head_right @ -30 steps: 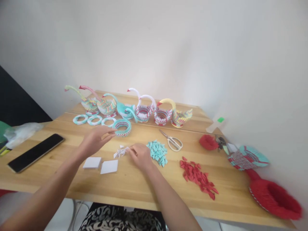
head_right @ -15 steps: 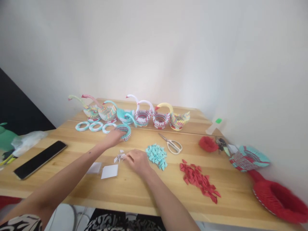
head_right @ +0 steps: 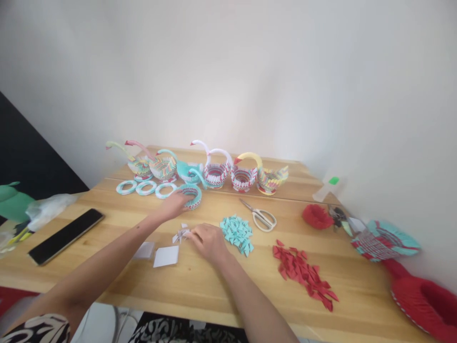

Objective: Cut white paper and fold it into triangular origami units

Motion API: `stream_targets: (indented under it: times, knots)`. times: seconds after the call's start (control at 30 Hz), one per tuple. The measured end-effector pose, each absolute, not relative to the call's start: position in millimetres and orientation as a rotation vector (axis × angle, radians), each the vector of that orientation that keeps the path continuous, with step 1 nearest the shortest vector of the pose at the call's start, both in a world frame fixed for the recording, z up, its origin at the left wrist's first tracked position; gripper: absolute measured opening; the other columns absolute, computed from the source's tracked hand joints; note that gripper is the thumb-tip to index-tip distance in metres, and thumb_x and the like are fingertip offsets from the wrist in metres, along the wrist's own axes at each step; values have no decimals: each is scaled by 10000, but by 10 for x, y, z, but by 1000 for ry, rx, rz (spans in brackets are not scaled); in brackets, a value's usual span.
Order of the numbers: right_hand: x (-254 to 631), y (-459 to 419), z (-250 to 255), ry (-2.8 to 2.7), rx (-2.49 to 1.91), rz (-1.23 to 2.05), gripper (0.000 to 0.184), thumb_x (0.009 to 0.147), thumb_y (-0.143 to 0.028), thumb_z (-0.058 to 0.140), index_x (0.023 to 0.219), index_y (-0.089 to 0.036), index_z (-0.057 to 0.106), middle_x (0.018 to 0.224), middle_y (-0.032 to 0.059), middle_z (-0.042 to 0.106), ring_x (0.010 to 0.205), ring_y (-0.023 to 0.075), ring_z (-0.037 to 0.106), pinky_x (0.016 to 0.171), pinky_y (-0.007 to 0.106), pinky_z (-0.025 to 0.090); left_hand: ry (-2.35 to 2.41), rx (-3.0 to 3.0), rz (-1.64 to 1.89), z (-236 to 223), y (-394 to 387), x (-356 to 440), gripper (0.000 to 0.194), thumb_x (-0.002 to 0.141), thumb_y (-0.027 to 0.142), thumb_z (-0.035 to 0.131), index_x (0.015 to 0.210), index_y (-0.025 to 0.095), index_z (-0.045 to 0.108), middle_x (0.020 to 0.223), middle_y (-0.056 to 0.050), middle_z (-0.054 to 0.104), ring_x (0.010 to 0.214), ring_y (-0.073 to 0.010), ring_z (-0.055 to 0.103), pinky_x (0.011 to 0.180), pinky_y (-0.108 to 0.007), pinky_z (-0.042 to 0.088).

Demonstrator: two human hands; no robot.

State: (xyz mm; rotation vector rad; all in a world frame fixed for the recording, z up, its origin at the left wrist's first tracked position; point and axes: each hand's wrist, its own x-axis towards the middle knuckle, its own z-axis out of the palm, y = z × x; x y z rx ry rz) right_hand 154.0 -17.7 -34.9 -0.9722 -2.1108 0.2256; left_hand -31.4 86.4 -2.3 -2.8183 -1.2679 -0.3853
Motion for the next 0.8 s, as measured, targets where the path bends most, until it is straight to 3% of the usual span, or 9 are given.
stream_targets:
  times: [0.2, 0.43, 0.8]
  knots:
    - [1540, -185, -351, -2126, -956, 258, 257, 896, -337, 501, 735, -183, 628, 664, 28, 646, 604, 122, 559, 602, 239, 380, -1263, -2797, -410, -36, 851, -392, 343, 752, 248, 634, 1086, 187, 590, 1029, -94, 674, 990, -244, 588, 1000, -426, 306]
    - [1552, -189, -322, -2124, -976, 238, 268, 898, -347, 492, 727, -185, 619, 658, 32, 643, 606, 134, 559, 590, 250, 372, -1236, -2754, -410, 13, 816, -434, 231, 804, 148, 518, 1005, 186, 625, 890, -79, 693, 901, -218, 613, 1035, -426, 280]
    - [1552, -188, -330, -2142, -953, 243, 255, 903, -325, 486, 736, -191, 625, 687, 32, 652, 617, 127, 565, 613, 239, 377, -1477, -2501, -329, 274, 1013, -1173, 251, 812, 247, 539, 1026, 174, 646, 998, -93, 696, 945, -232, 607, 1010, -422, 312]
